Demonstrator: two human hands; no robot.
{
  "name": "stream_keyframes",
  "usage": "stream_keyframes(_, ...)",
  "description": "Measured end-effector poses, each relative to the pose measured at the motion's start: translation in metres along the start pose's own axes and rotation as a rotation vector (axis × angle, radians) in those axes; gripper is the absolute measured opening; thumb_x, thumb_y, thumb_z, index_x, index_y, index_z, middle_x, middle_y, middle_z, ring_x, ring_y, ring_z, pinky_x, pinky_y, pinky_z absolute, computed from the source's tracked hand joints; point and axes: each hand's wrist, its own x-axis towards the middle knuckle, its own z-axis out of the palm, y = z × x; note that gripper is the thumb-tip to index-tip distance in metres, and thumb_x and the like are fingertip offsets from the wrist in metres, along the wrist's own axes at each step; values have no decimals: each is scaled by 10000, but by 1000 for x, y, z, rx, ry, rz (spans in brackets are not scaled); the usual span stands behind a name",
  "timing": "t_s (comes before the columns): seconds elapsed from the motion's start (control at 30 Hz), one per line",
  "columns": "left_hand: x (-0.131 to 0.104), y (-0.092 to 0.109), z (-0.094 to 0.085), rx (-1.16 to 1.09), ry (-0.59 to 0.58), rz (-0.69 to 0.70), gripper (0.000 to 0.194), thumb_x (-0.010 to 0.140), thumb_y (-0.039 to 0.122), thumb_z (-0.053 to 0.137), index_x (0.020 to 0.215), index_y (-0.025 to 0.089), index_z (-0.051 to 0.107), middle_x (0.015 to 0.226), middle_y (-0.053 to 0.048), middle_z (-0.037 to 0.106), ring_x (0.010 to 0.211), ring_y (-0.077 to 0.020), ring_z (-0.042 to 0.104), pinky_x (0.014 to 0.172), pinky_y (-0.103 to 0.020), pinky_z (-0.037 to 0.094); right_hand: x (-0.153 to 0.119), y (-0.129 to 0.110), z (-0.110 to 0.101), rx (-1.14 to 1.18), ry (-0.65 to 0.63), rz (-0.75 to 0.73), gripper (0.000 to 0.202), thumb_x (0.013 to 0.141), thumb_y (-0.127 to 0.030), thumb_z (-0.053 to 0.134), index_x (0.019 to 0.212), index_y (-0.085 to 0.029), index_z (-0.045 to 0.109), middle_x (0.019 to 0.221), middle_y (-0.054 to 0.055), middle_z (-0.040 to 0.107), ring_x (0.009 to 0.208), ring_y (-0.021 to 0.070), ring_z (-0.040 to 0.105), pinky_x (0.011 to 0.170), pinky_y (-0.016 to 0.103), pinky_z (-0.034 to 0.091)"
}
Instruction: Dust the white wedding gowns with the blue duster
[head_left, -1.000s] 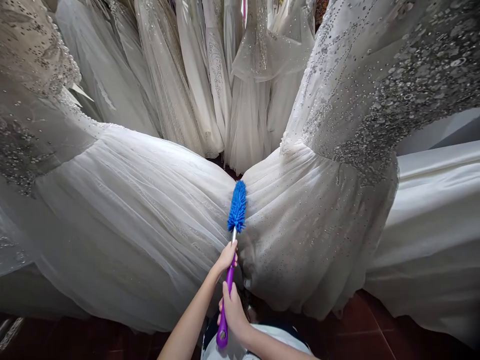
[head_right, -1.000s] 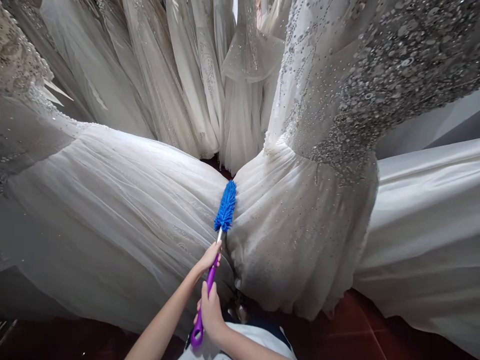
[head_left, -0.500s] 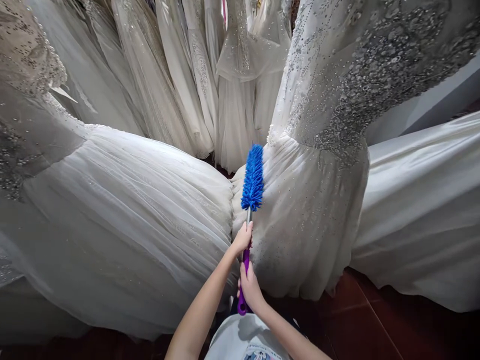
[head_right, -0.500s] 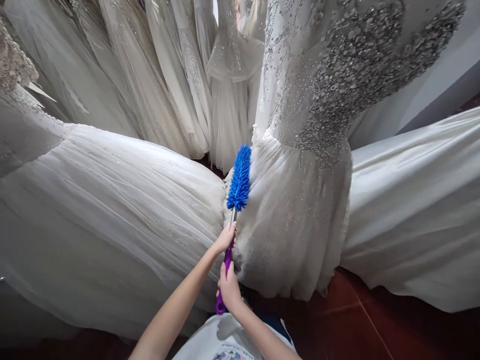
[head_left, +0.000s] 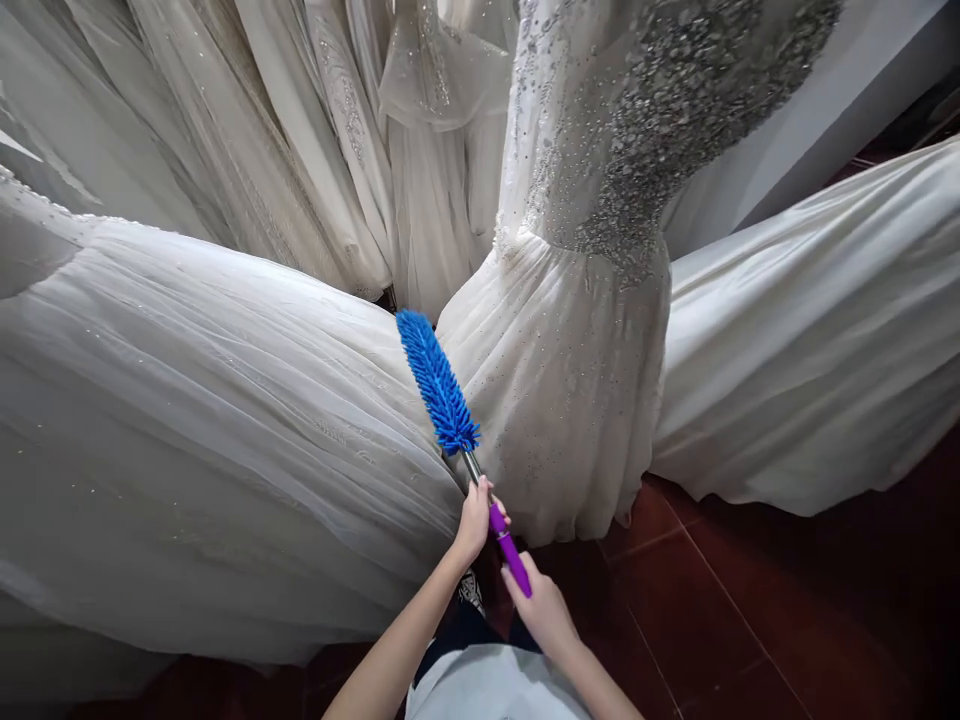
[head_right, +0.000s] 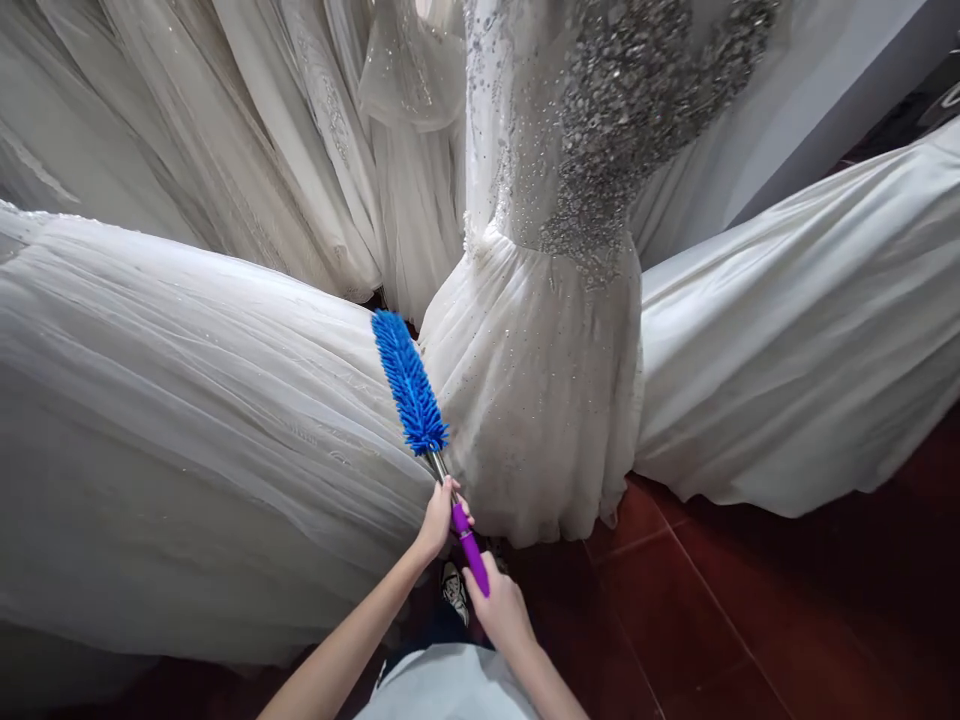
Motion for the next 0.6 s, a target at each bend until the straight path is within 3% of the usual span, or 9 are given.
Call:
stream_keyframes(0.1,-7,43,42,43,-158,103,501,792,680,299,934,213,409,573,20,594,489,-148,593,491,-254,451,5,-1,-42,8,110,-149,244,840,-446,407,912,-234,505,599,-8,569,563,195,576,521,247,358)
stream_keyframes(0.2,3,79,88,269,-247,236,528,815,655,279,977,200,493,661,-32,651,614,-178,628,618,-285,480,15,-5,-82,68,269,-142,246,831,-419,395,921,-212,492,658,18,594,620,202,592,567,256,411)
stream_keyframes(0.3,22,80,116,563,-198,326,534,828,638,274,976,208,553,765,-60,689,764,-209,641,745,-306,459,17,8,-125,54,340,-62,343,818,-507,393,923,-206,519,679,31,619,663,220,612,599,273,437)
stream_keyframes(0.37,27,52,116,699,-123,269,528,849,608,257,1034,208,549,884,-72,700,860,-218,637,795,-307,439,13,31,-158,10,276,-15,429,819,-573,362,958,-213,550,703,41,648,703,235,631,618,281,447)
stream_keyframes(0.43,17,7,102,821,-2,99,492,880,548,249,1080,206,540,1026,-78,681,957,-209,618,831,-293,425,7,60,-189,-110,176,49,498,824,-606,323,1034,-222,562,735,60,679,747,264,650,625,297,448)
stream_keyframes(0.5,-8,-44,82,950,124,-190,393,910,453,271,1062,227,554,1087,-43,662,1030,-173,592,866,-255,412,3,91,-212,-290,100,118,550,828,-614,302,1113,-215,553,809,98,706,817,307,657,648,329,447)
stream_keyframes(0.6,-57,-103,63,1033,214,-425,287,882,381,430,1043,199,583,1088,-70,638,1016,-217,590,849,-331,451,4,130,-225,-501,-6,154,544,845,-571,310,1148,-191,554,905,142,712,887,342,652,686,362,440)
